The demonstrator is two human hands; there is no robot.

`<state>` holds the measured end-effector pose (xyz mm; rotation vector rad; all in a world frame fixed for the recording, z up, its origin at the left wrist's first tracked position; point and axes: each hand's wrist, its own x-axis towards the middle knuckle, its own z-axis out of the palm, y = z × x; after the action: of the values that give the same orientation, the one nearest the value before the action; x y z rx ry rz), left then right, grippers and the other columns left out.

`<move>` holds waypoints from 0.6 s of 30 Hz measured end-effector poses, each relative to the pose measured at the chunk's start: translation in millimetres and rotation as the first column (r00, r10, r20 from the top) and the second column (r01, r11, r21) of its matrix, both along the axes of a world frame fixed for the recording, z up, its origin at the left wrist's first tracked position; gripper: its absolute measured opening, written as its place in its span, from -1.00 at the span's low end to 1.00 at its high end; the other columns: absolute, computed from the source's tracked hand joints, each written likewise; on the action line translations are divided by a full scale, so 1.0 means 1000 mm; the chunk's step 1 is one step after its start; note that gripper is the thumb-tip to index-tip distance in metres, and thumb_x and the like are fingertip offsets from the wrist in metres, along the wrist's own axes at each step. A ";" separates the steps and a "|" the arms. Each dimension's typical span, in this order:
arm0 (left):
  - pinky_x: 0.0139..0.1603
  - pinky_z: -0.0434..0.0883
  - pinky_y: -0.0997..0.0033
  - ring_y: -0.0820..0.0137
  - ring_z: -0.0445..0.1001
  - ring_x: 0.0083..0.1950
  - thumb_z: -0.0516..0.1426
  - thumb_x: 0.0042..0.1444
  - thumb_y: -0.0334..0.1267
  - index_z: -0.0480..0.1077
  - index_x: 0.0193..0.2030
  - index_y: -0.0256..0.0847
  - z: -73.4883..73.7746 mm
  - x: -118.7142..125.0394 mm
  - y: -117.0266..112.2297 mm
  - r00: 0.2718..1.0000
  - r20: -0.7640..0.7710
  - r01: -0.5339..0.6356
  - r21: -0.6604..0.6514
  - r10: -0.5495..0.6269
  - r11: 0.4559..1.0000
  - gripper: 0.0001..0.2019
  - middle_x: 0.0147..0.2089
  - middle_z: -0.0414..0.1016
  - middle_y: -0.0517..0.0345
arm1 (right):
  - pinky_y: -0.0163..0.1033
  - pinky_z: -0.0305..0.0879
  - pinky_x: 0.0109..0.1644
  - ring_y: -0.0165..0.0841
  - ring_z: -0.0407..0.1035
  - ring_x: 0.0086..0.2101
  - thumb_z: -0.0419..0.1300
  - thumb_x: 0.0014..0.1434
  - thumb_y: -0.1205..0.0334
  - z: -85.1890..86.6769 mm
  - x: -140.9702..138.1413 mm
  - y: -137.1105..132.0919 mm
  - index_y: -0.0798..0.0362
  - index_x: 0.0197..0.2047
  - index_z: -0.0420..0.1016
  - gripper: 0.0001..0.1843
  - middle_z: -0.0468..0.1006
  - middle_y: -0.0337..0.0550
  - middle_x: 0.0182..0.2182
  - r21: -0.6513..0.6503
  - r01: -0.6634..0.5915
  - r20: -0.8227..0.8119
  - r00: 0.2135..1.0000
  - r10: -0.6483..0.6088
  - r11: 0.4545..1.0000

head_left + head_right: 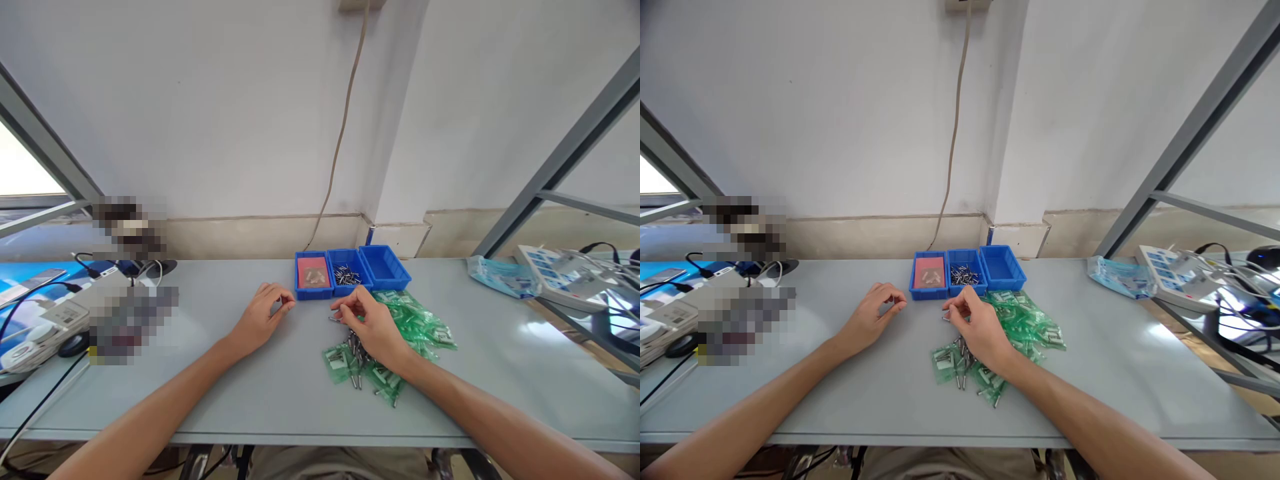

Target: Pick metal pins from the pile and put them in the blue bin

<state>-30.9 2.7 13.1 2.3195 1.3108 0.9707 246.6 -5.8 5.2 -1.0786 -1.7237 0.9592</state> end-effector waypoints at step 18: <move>-0.22 0.40 0.34 0.23 0.41 -0.05 0.01 0.48 0.01 0.44 -0.12 -0.10 -0.004 -0.005 0.004 1.000 0.008 -0.013 -0.068 0.014 0.998 -0.70 -0.12 0.54 0.09 | -0.14 0.36 -0.19 -0.23 0.41 -0.28 0.03 0.47 0.07 -0.003 0.003 0.011 -0.11 0.10 0.47 -0.72 0.56 -0.13 -0.20 0.182 0.076 0.060 0.994 -0.088 0.980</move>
<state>-36.1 7.0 9.1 2.2561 1.3367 0.9246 249.4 4.8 2.0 -1.0652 -1.7697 0.7081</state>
